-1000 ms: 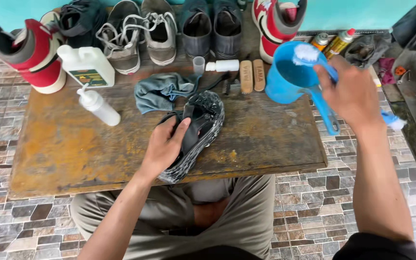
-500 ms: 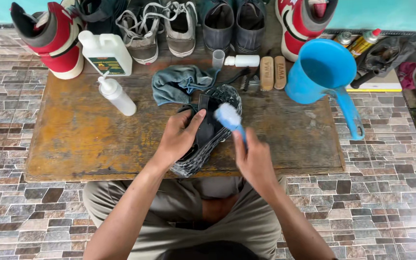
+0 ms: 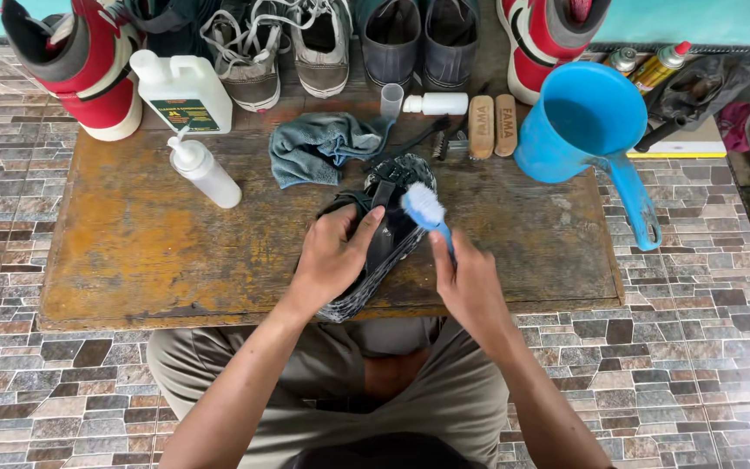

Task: The person scrubs a black sneaker with a blue brush and soapy water, repeatedly dipping the brush into a blue pitcher and applying cleaning solution from a white bottle. The person rotates the shoe to clean different areas including the sole, upper, and interior.

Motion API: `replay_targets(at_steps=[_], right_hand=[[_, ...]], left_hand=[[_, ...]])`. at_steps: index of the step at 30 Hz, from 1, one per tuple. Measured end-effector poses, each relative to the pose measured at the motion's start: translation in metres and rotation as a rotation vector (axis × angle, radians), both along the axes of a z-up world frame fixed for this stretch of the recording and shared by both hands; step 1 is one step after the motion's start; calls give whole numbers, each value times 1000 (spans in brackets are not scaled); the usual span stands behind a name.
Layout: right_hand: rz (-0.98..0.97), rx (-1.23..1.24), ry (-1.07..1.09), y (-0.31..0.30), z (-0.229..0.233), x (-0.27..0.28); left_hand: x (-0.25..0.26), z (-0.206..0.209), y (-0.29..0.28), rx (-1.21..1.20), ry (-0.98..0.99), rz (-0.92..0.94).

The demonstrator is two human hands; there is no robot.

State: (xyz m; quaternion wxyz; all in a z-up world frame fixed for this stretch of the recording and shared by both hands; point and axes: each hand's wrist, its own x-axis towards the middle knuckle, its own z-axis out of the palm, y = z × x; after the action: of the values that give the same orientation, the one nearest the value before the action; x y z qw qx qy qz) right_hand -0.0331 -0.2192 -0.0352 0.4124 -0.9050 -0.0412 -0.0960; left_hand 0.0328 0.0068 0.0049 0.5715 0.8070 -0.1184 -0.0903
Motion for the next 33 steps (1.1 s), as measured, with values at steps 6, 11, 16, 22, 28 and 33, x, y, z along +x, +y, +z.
replay_targets(at_steps=[6,11,16,22,28,33], right_hand=[[-23,-70,6,-2,6,-4],[55,77,93,2,2,-8],[45,151,79,11,8,-13],[-387,264,-102,55,12,-33],[72,92,121,28,0,-35],[129,78,77,32,-11,-46]], left_hand=[[1,-6,-2,15,-23,1],[0,-4,-2,26,-17,10],[7,-9,1,-8,32,24],[10,-9,4,-79,108,27],[9,-1,3,-101,134,7],[10,0,2,-66,113,4]])
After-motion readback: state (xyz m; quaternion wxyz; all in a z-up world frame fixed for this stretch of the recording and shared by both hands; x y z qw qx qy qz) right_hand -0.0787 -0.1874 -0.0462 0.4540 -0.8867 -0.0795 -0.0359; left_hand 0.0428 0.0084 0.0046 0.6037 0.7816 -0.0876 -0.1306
